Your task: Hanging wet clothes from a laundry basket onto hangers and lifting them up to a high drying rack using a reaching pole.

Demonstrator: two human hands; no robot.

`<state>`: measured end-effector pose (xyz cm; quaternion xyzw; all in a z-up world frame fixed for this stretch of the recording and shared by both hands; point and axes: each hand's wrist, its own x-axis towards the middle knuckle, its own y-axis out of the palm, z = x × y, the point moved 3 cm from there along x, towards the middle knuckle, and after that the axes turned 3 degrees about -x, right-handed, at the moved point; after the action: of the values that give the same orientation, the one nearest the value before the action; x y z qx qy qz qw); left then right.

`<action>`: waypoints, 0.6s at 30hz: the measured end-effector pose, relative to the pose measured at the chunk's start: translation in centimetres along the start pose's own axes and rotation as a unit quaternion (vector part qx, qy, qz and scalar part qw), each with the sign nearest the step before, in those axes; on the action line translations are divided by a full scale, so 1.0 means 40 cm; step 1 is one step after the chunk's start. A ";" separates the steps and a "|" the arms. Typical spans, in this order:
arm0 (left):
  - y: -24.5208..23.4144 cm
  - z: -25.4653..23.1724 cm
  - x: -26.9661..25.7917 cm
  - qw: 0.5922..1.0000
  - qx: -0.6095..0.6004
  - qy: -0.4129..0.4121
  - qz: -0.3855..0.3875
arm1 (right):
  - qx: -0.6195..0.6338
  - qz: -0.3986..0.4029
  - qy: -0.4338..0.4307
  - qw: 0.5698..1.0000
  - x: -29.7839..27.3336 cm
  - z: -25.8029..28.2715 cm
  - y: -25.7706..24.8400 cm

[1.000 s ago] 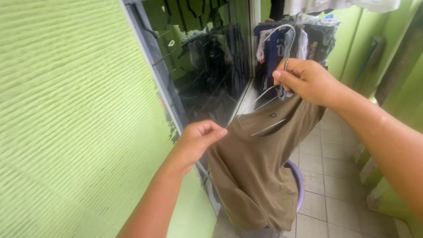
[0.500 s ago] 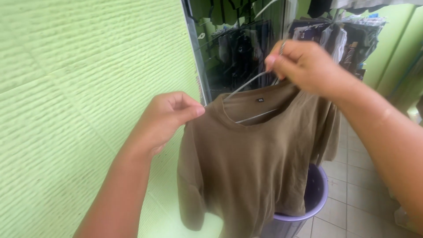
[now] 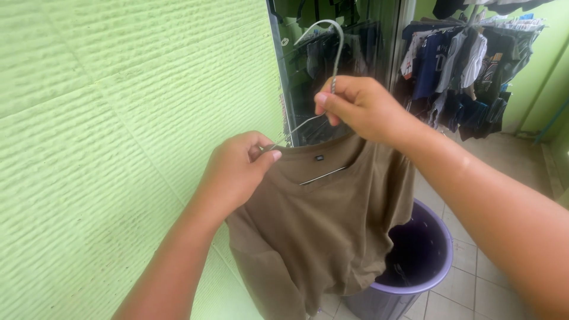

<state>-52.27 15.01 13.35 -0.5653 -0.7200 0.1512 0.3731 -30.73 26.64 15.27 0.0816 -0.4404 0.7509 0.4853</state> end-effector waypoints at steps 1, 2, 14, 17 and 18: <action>0.012 0.019 0.001 1.000 0.001 -0.002 0.001 | 0.002 0.001 0.001 1.000 0.003 0.001 0.019; 0.021 0.033 0.002 0.999 0.019 0.032 -0.030 | -0.007 0.018 0.008 1.000 0.005 0.000 0.041; 0.436 0.354 0.028 0.988 -0.081 -0.128 0.019 | 0.109 0.162 0.109 0.975 -0.107 -0.406 0.281; 0.548 0.463 0.030 0.980 -0.088 -0.175 0.028 | 0.075 0.154 0.157 0.973 -0.133 -0.594 0.290; 0.589 0.507 0.034 0.978 -0.096 -0.183 0.020 | 0.040 0.137 0.184 0.973 -0.141 -0.668 0.293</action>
<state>-50.24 27.85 -14.92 -0.5757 -0.7758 0.1893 0.1756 -29.09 41.06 -10.65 -0.0997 -0.3204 0.8296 0.4464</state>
